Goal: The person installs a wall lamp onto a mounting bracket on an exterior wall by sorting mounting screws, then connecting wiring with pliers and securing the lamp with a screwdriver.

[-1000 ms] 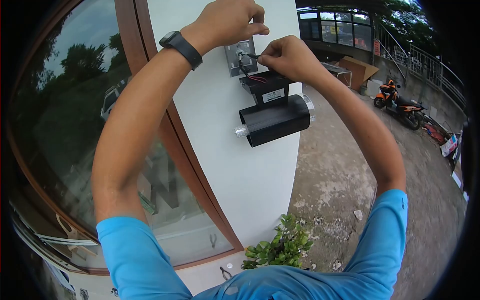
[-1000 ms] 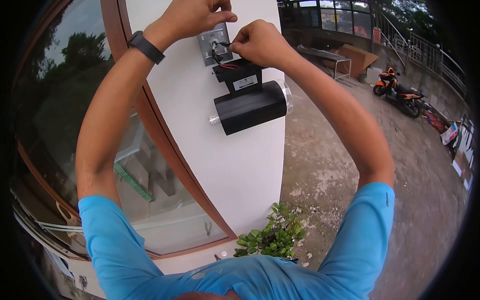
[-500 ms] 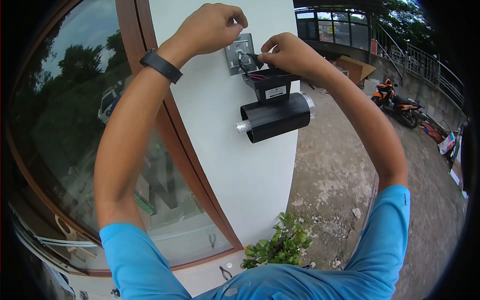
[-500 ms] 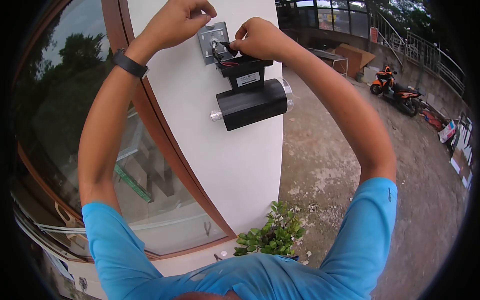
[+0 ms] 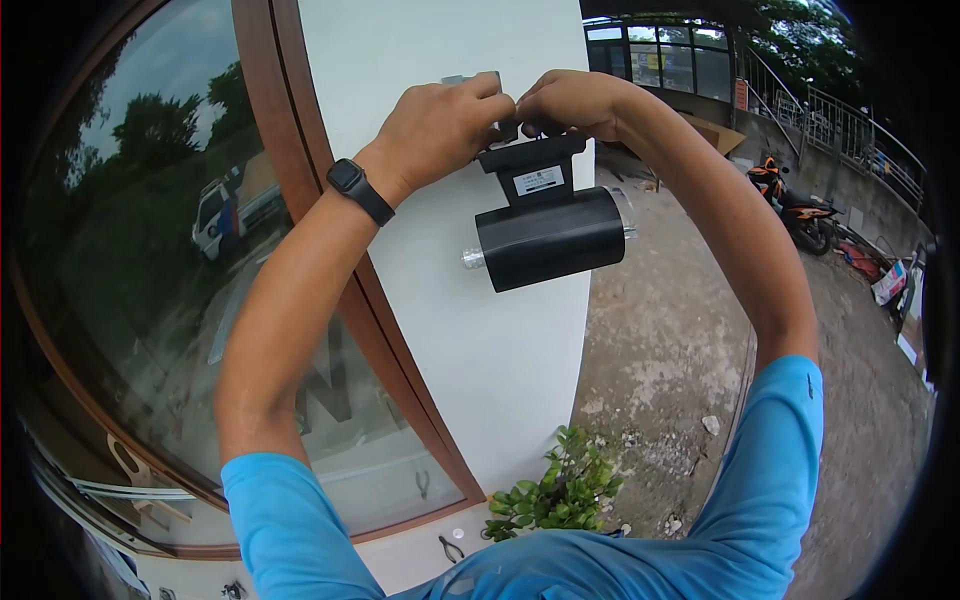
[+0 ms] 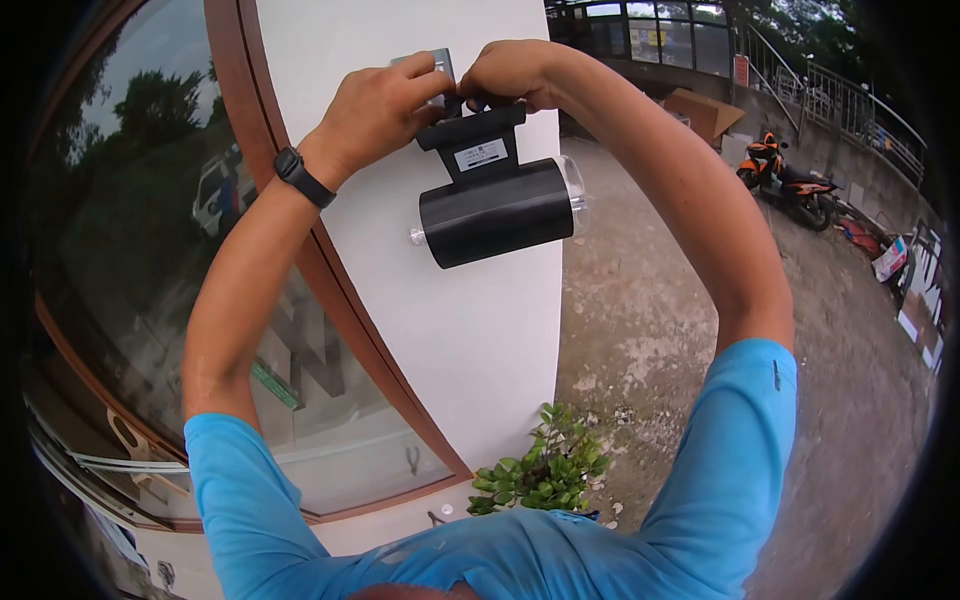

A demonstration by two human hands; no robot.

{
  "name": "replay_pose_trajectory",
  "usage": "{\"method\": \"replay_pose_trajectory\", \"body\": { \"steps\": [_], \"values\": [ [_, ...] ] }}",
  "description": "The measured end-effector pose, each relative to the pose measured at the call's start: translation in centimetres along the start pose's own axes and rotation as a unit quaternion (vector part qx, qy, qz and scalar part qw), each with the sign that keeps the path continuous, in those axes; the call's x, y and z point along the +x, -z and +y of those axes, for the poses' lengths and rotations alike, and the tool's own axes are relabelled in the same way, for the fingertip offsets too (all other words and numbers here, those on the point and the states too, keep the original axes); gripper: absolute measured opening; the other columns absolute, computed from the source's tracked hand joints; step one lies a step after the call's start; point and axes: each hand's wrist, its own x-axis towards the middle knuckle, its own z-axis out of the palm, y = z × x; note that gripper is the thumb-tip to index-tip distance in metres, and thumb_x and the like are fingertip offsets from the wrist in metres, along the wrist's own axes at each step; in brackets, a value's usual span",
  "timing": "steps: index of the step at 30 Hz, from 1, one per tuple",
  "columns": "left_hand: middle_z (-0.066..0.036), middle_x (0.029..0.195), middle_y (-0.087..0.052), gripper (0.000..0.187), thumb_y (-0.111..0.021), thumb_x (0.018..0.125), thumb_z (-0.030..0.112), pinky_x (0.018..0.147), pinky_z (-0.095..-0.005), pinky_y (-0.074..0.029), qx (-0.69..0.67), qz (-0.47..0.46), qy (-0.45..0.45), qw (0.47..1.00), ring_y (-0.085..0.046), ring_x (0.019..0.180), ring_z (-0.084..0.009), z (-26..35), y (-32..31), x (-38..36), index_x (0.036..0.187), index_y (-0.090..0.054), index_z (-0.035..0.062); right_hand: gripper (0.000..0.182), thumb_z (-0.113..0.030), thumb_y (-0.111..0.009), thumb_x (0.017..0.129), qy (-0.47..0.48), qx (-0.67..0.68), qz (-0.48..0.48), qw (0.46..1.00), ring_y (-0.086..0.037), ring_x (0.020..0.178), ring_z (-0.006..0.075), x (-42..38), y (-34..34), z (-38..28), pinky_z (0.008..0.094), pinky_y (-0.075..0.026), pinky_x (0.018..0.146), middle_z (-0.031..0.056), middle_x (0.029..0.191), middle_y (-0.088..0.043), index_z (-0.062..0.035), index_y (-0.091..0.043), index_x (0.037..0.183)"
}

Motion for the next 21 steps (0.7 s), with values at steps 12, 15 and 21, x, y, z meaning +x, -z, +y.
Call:
{"method": "replay_pose_trajectory", "body": {
  "steps": [12,15,21],
  "values": [
    [-0.004,0.084,-0.066,0.01,-0.067,0.089,0.009,0.065,-0.0314,-0.048,-0.177,0.041,0.112,0.977,-0.063,0.07,-0.0219,-1.2,-0.6,1.0,0.096,-0.074,0.007,0.025,-0.022,-0.072,0.088,0.194,-0.157,0.202,0.947,-0.059,0.066,0.0145,-0.4,-2.3,2.0,0.0316,-0.05,0.066,0.0099,0.072,-0.068,0.0024,-0.072,0.085],
    [-0.004,0.083,-0.067,0.011,-0.068,0.089,0.012,0.066,-0.0313,-0.048,-0.163,0.047,0.125,0.977,-0.063,0.07,-0.0208,-2.0,-1.6,2.0,0.097,-0.074,0.0075,0.024,-0.022,-0.073,0.086,0.185,-0.142,0.202,0.951,-0.062,0.066,0.0166,-0.2,-2.2,1.8,0.033,-0.052,0.067,0.0115,0.071,-0.068,0.0021,-0.073,0.086],
    [-0.005,0.083,-0.069,0.015,-0.074,0.089,0.021,0.068,-0.0328,-0.051,-0.198,0.006,0.185,0.962,-0.065,0.072,-0.0203,-2.7,-2.8,2.6,0.096,-0.074,0.0088,0.026,-0.024,-0.073,0.087,0.14,-0.059,0.158,0.976,-0.064,0.068,0.0168,-0.5,-1.8,2.0,0.0319,-0.052,0.067,0.0107,0.075,-0.07,0.0018,-0.074,0.09]
  ]
}}
